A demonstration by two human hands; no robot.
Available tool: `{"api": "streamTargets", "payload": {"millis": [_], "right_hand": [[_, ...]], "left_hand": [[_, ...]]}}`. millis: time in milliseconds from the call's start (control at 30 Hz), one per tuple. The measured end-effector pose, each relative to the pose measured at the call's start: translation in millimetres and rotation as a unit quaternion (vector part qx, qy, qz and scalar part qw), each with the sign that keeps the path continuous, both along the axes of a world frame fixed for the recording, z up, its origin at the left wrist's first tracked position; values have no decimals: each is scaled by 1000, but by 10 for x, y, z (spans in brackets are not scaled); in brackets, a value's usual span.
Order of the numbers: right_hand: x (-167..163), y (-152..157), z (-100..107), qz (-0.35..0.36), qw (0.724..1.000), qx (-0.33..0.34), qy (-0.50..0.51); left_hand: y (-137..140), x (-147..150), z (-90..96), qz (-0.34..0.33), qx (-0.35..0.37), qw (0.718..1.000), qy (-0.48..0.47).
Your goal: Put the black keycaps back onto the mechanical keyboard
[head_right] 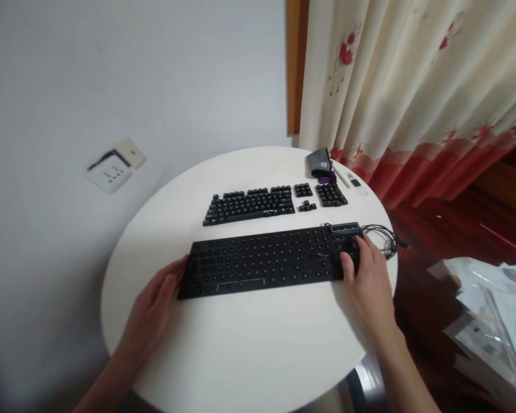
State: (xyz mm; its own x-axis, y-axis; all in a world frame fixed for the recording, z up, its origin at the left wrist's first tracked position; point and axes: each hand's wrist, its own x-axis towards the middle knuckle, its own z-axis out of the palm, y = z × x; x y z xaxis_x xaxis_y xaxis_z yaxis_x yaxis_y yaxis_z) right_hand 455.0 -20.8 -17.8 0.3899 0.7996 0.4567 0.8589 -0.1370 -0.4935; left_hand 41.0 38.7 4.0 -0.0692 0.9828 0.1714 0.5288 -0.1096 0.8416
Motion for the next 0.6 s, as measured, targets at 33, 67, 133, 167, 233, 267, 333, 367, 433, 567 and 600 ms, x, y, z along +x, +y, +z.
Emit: {"api": "streamTargets", "payload": {"millis": [33,67,133,167,233,267,333,367,433,567,600], "right_hand": [[2,6,-9,2,1000,2,-4],[3,7,-18,3,1000,4,-6],[2,2,-31,6,1000,9,-10],[2,-1,-36,7,1000,12,-12],[3,-1,-44,7,1000,15,-18],[5,0,-49,7,1000,15,-20],[11,3,-61,7,1000,17,-25],[15,3,-67,9,999,18,-27],[20,-2,-75,11,999,16,-29],[13,-23,-56,4,999,-7,-37],[9,-27,-48,3,999,-13,-39]], "left_hand": [[6,5,5,-24,-2,1000,-11],[7,7,12,-42,-4,999,-23],[1,8,33,-58,2,998,-30],[-4,11,47,-58,7,998,-27],[-13,19,74,-60,13,998,-22],[-16,24,84,-62,12,998,-23],[-21,30,92,-64,7,998,-29],[-24,30,90,-63,5,998,-28],[-35,22,80,-60,-2,998,-19],[-80,-1,71,-59,-17,998,-2],[-91,-6,72,-61,-17,998,2]]}}
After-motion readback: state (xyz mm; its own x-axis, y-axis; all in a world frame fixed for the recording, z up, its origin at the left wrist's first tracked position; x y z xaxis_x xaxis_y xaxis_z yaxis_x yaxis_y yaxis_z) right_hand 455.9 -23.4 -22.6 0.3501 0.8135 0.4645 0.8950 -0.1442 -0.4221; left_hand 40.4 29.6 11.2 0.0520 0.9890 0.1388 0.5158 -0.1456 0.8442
